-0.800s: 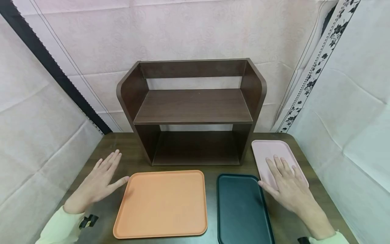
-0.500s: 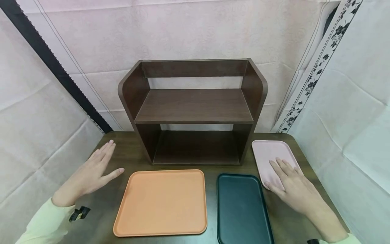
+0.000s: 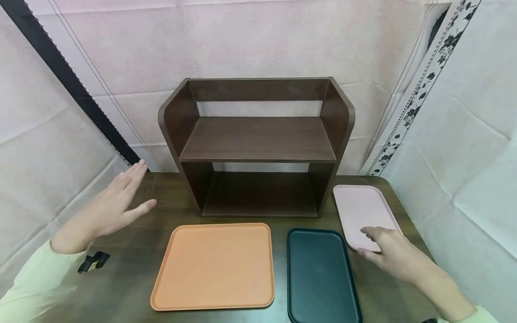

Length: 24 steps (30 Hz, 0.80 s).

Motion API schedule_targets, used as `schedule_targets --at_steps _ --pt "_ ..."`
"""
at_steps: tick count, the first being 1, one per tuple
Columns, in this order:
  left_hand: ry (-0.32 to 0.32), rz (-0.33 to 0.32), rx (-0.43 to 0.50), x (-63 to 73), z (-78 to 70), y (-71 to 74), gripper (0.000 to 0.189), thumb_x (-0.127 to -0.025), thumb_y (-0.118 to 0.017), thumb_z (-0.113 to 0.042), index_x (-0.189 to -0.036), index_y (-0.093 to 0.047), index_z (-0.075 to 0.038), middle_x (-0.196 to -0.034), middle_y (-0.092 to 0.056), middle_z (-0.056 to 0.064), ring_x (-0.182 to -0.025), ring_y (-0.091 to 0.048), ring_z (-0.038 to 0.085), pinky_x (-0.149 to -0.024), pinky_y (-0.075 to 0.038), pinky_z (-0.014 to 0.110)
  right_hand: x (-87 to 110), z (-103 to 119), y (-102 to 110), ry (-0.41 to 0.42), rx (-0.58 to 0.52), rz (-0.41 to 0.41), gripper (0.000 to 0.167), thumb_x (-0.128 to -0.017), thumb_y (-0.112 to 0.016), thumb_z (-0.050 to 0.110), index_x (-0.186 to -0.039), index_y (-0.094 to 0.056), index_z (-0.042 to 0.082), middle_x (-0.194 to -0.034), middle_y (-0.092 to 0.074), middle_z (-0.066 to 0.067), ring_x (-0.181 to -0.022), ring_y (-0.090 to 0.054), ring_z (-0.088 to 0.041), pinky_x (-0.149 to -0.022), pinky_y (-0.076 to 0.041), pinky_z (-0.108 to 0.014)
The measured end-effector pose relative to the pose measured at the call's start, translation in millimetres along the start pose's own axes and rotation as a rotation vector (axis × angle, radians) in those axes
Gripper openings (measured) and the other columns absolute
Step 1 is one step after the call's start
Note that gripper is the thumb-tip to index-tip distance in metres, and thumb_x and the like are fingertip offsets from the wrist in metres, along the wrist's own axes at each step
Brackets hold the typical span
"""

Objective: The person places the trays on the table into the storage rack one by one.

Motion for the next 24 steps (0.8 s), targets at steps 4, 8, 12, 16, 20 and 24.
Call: schedule_targets --at_steps 4,8,12,16,20,24 --pt "-0.028 -0.041 -0.024 -9.5 -4.0 14.1 0.096 -0.103 -0.062 -0.046 -0.167 -0.012 0.004 -0.175 -0.015 0.027 -0.163 -0.020 0.044 -0.136 -0.014 0.054 -1.6 -2.3 -5.8 -0.038 -0.069 0.118 0.042 -0.088 -0.085 0.028 -0.114 -0.074 -0.002 -0.104 -0.079 -0.010 -0.091 -0.076 -0.022 -0.077 -0.064 -0.041" --pt "-0.038 -0.048 -0.042 -22.5 -9.1 32.2 0.096 -0.104 -0.062 -0.045 -0.167 -0.010 0.005 -0.176 -0.012 0.027 -0.164 -0.016 0.044 -0.136 -0.011 0.053 1.4 -5.6 -13.7 -0.015 -0.217 0.244 0.039 -0.092 -0.081 0.025 -0.111 -0.071 -0.007 -0.099 -0.079 -0.007 -0.085 -0.073 -0.005 -0.070 -0.062 -0.028" --pt "-0.028 -0.048 -0.063 -37.6 -14.5 51.7 0.095 -0.105 -0.059 -0.046 -0.168 -0.007 0.004 -0.177 -0.009 0.025 -0.165 -0.013 0.043 -0.135 -0.014 0.056 5.7 -7.3 -21.9 -0.006 -0.335 0.347 0.039 -0.095 -0.078 0.022 -0.110 -0.068 -0.012 -0.093 -0.078 -0.002 -0.082 -0.069 0.003 -0.067 -0.060 -0.024" --pt "-0.040 -0.073 -0.084 -51.7 -19.3 68.1 0.094 -0.106 -0.056 -0.046 -0.168 -0.006 0.003 -0.177 -0.008 0.025 -0.165 -0.011 0.041 -0.136 -0.011 0.055 10.1 -5.4 -32.0 -0.026 -0.386 0.409 0.031 -0.096 -0.077 0.024 -0.103 -0.071 -0.005 -0.084 -0.075 0.004 -0.073 -0.062 0.006 -0.060 -0.056 -0.021" --pt "-0.057 -0.117 -0.095 -63.8 -24.3 83.4 0.093 -0.106 -0.056 -0.044 -0.168 -0.004 0.001 -0.178 -0.006 0.022 -0.166 -0.010 0.039 -0.136 -0.010 0.054 17.0 -4.2 -43.5 -0.038 -0.469 0.459 0.019 -0.098 -0.075 0.023 -0.091 -0.073 0.006 -0.074 -0.070 0.009 -0.065 -0.053 0.006 -0.054 -0.047 -0.020" --pt "-0.068 -0.157 -0.087 -73.7 -28.6 94.8 0.093 -0.106 -0.056 -0.043 -0.169 -0.002 -0.002 -0.179 -0.004 0.017 -0.167 -0.008 0.037 -0.137 -0.009 0.054 23.7 -5.0 -54.2 -0.045 -0.575 0.496 0.021 -0.099 -0.072 0.019 -0.083 -0.072 0.005 -0.070 -0.066 0.013 -0.062 -0.050 0.006 -0.051 -0.042 -0.019"
Point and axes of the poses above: each hand's wrist, its own x-axis away from the middle knuckle, its own y-axis out of the back of the hand, z = x × y, the point moved 5 cm from there along -x, towards the middle knuckle
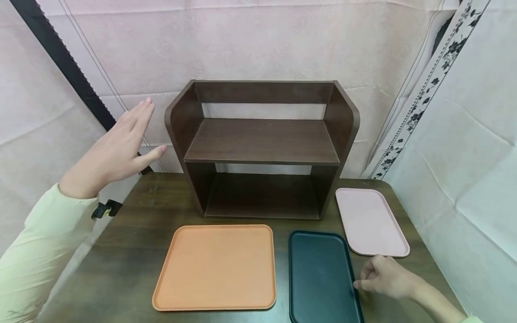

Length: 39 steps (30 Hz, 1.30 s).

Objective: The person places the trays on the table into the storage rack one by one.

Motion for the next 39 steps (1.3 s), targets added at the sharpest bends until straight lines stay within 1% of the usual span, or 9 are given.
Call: schedule_targets --at_steps 2,6,14,21,25,28,31,36,39 --pt "-0.009 -0.008 0.003 -6.5 -2.4 2.4 0.093 -0.106 -0.055 -0.044 -0.169 -0.002 -0.003 -0.179 -0.004 0.017 -0.167 -0.008 0.036 -0.137 -0.009 0.053 0.4 -4.8 -5.0 0.001 -0.064 0.024 0.022 -0.099 -0.071 0.015 -0.081 -0.071 0.001 -0.070 -0.065 0.011 -0.062 -0.053 0.005 -0.050 -0.043 -0.018" --pt "-0.034 -0.004 0.000 -18.8 -7.9 4.1 0.091 -0.106 -0.054 -0.043 -0.169 -0.004 0.000 -0.179 -0.005 0.019 -0.167 -0.008 0.037 -0.137 -0.008 0.052 1.3 -13.5 -13.9 -0.020 -0.173 0.064 0.017 -0.096 -0.068 0.006 -0.082 -0.070 -0.004 -0.077 -0.071 0.005 -0.074 -0.066 -0.001 -0.056 -0.051 -0.019" --pt "-0.061 0.036 -0.047 -34.4 -18.9 -0.7 0.085 -0.107 -0.051 -0.037 -0.168 -0.007 0.003 -0.178 -0.007 0.020 -0.167 -0.008 0.036 -0.137 -0.009 0.051 1.5 -23.7 -30.3 -0.039 -0.348 0.141 0.024 -0.096 -0.065 0.002 -0.086 -0.064 -0.020 -0.079 -0.074 -0.001 -0.070 -0.068 -0.008 -0.056 -0.053 -0.021" --pt "-0.056 0.049 -0.114 -42.1 -21.8 -2.2 0.082 -0.106 -0.052 -0.028 -0.167 -0.008 0.006 -0.177 -0.009 0.023 -0.166 -0.011 0.039 -0.136 -0.013 0.054 -0.6 -27.8 -37.0 -0.064 -0.357 0.115 0.035 -0.098 -0.068 0.006 -0.084 -0.059 -0.024 -0.070 -0.070 0.003 -0.065 -0.067 -0.007 -0.054 -0.052 -0.017" --pt "-0.047 0.061 -0.149 -43.2 -21.0 -3.4 0.082 -0.105 -0.051 -0.026 -0.167 -0.008 0.006 -0.177 -0.009 0.024 -0.165 -0.012 0.040 -0.136 -0.013 0.054 -1.0 -32.6 -40.9 -0.106 -0.359 0.091 0.030 -0.095 -0.069 0.003 -0.085 -0.061 -0.023 -0.067 -0.068 0.001 -0.063 -0.066 -0.005 -0.055 -0.054 -0.017" --pt "-0.052 0.054 -0.173 -43.8 -20.6 -4.1 0.081 -0.105 -0.051 -0.025 -0.167 -0.010 0.006 -0.177 -0.010 0.024 -0.165 -0.014 0.041 -0.136 -0.015 0.055 -0.5 -38.0 -42.6 -0.128 -0.375 0.078 0.026 -0.093 -0.069 0.002 -0.086 -0.062 -0.021 -0.066 -0.067 0.000 -0.062 -0.066 -0.006 -0.056 -0.057 -0.018" --pt "-0.060 0.043 -0.184 -43.7 -20.5 -4.6 0.080 -0.105 -0.051 -0.025 -0.166 -0.012 0.007 -0.176 -0.012 0.025 -0.164 -0.016 0.041 -0.135 -0.017 0.055 -0.7 -42.4 -42.4 -0.100 -0.425 0.101 0.028 -0.095 -0.066 0.002 -0.087 -0.058 -0.024 -0.068 -0.067 0.001 -0.064 -0.068 -0.007 -0.058 -0.059 -0.019" --pt "-0.064 0.030 -0.183 -43.1 -19.7 -5.3 0.079 -0.104 -0.051 -0.026 -0.166 -0.014 0.008 -0.176 -0.015 0.025 -0.164 -0.018 0.042 -0.135 -0.018 0.056 -2.1 -46.7 -40.8 -0.018 -0.567 0.208 0.034 -0.098 -0.055 -0.004 -0.089 -0.037 -0.031 -0.073 -0.059 0.010 -0.070 -0.064 -0.002 -0.065 -0.060 -0.019" --pt "-0.070 0.018 -0.175 -44.4 -20.2 -5.1 0.079 -0.104 -0.052 -0.025 -0.166 -0.015 0.008 -0.176 -0.016 0.025 -0.164 -0.019 0.042 -0.135 -0.018 0.055 -2.3 -48.0 -40.0 0.009 -0.614 0.243 0.033 -0.098 -0.051 -0.005 -0.092 -0.031 -0.031 -0.076 -0.055 0.012 -0.073 -0.062 -0.001 -0.069 -0.061 -0.020"
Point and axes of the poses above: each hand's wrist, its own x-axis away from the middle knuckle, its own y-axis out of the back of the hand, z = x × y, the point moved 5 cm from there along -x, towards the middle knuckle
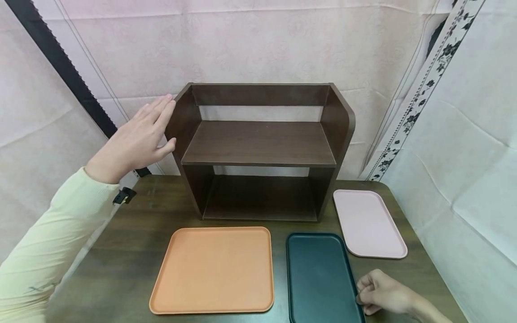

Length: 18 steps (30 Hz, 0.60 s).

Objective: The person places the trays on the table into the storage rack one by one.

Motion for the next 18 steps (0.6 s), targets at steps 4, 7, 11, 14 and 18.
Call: schedule_targets --at_steps 4,7,11,14,18 --pt "-0.005 -0.009 0.011 -0.5 0.3 -0.1 0.078 -0.103 -0.052 -0.024 -0.165 -0.016 0.008 -0.175 -0.018 0.026 -0.163 -0.020 0.042 -0.135 -0.018 0.055 -0.2 0.1 0.0 0.036 0.002 0.003 0.033 -0.097 -0.052 -0.005 -0.095 -0.035 -0.034 -0.080 -0.062 0.011 -0.078 -0.065 -0.001 -0.072 -0.064 -0.022" --pt "-0.006 -0.008 0.015 -0.1 0.7 -0.4 0.078 -0.103 -0.051 -0.024 -0.165 -0.016 0.008 -0.175 -0.018 0.026 -0.163 -0.019 0.042 -0.135 -0.017 0.055 -0.2 1.3 -0.3 0.066 0.008 0.004 0.032 -0.097 -0.051 -0.006 -0.096 -0.039 -0.035 -0.081 -0.065 0.010 -0.080 -0.066 -0.001 -0.073 -0.064 -0.023" --pt "-0.002 -0.003 0.014 0.1 1.5 -0.3 0.079 -0.103 -0.051 -0.024 -0.165 -0.016 0.009 -0.175 -0.017 0.026 -0.164 -0.018 0.042 -0.135 -0.018 0.055 -1.7 3.6 1.2 0.081 0.020 -0.001 0.028 -0.099 -0.050 -0.006 -0.101 -0.047 -0.034 -0.085 -0.070 0.009 -0.081 -0.067 -0.002 -0.074 -0.064 -0.023" --pt "0.003 0.002 0.014 0.0 2.2 -0.5 0.079 -0.104 -0.052 -0.024 -0.165 -0.015 0.009 -0.175 -0.016 0.026 -0.164 -0.018 0.042 -0.135 -0.018 0.056 -3.2 5.2 2.7 0.088 0.031 -0.004 0.026 -0.100 -0.049 -0.006 -0.104 -0.052 -0.032 -0.087 -0.072 0.008 -0.082 -0.069 -0.002 -0.074 -0.064 -0.023" --pt "0.006 0.007 0.017 -0.2 2.3 -1.7 0.080 -0.104 -0.052 -0.025 -0.165 -0.014 0.008 -0.176 -0.016 0.026 -0.164 -0.018 0.042 -0.135 -0.017 0.056 -3.2 10.1 3.0 0.100 0.032 0.004 0.026 -0.099 -0.049 -0.007 -0.104 -0.052 -0.032 -0.087 -0.073 0.009 -0.082 -0.069 -0.001 -0.074 -0.064 -0.023"
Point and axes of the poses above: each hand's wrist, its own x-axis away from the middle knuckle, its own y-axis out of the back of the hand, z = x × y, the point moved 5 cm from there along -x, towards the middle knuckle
